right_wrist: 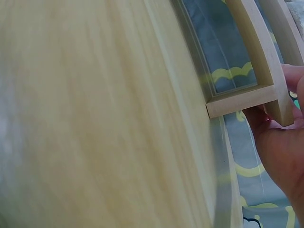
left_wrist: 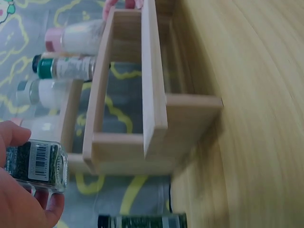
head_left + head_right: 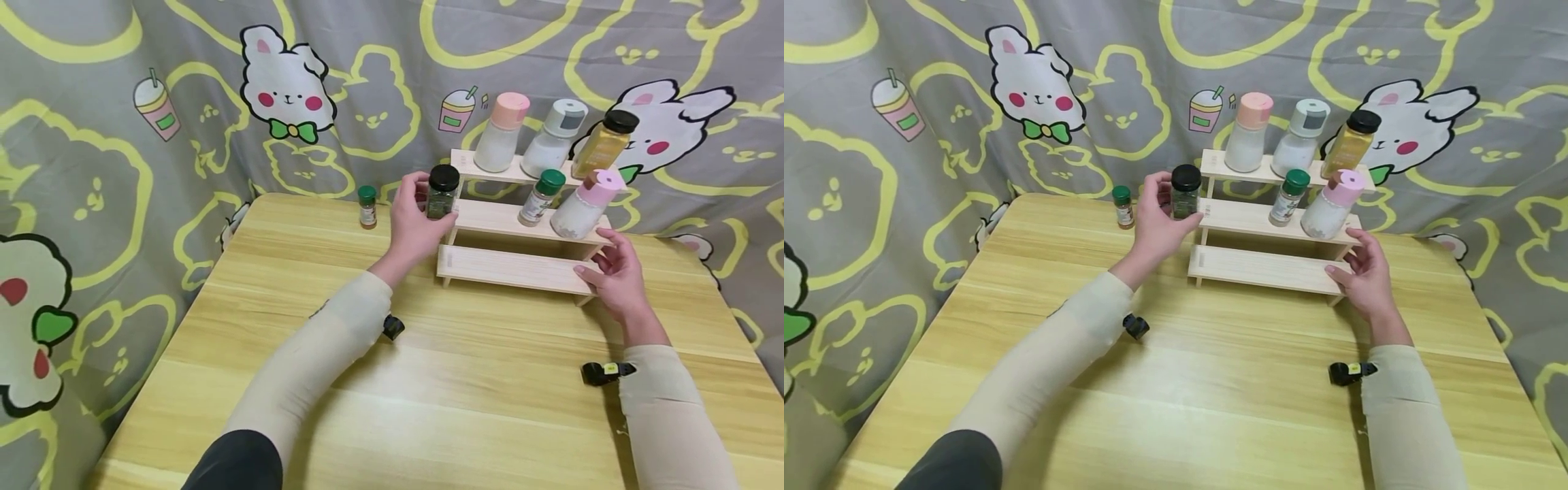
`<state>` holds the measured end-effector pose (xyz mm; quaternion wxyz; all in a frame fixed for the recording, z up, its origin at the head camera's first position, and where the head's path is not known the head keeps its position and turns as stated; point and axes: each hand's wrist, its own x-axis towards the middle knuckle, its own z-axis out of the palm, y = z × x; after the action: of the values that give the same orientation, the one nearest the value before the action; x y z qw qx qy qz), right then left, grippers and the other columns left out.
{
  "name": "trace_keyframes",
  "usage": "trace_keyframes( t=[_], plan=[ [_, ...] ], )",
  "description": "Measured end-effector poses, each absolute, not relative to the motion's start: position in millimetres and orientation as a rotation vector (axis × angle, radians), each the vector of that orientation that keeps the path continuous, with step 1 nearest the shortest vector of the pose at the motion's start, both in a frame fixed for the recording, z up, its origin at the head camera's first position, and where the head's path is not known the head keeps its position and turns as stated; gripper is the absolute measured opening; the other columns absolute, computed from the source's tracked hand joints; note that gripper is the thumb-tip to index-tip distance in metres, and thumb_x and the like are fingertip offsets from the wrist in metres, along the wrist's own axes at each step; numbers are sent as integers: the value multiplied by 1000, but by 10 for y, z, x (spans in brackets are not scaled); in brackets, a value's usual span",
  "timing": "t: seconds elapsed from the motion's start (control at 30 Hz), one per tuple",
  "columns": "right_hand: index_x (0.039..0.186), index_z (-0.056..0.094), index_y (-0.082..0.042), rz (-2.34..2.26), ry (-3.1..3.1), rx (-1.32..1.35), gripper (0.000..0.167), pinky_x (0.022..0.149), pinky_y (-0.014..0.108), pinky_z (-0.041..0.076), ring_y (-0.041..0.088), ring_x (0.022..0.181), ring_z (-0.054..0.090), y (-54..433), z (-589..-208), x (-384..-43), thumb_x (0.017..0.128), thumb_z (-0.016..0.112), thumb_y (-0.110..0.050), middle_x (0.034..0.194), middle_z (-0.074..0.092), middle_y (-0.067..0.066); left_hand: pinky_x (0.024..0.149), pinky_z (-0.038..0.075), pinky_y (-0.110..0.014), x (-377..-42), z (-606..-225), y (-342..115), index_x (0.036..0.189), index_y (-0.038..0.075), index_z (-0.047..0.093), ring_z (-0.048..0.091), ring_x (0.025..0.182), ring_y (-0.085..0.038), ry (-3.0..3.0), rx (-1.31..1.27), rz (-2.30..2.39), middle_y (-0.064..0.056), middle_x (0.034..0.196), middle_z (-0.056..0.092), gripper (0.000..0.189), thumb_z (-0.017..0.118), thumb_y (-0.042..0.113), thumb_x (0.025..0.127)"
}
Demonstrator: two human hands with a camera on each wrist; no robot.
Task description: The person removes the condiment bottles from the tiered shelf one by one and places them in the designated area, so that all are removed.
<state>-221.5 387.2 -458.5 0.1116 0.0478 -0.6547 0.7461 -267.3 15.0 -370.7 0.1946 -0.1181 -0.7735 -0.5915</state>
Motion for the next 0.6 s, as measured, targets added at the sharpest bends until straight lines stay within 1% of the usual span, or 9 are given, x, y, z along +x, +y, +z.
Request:
trace_keyframes(
  t=[0.3,0.5,0.6],
  plan=[
    [144,46,-12,2172,-1941,137,81,77,21,55,21,117,54,3895,-4597,-2233,79,54,36,128,52,7,86,50,-26,-2689,-3789,-226,127,8,48,54,102,-18,-2125,-256,-1656,-6,114,54,71,87,1,69],
    [144,46,-12,2179,-1950,135,80,77,21,55,18,115,55,3880,-4591,-2227,79,55,35,128,52,7,86,51,-26,-2711,-3836,-469,128,6,48,55,102,-21,-2109,-209,-1659,-9,113,56,70,87,1,70],
    [144,46,-12,2180,-1945,134,81,77,21,55,18,115,55,3879,-4595,-2226,79,55,35,128,52,7,87,51,-29,-2720,-3868,-587,128,5,47,56,103,-23,-2107,-190,-1654,-10,114,55,70,86,1,71]
  ],
)
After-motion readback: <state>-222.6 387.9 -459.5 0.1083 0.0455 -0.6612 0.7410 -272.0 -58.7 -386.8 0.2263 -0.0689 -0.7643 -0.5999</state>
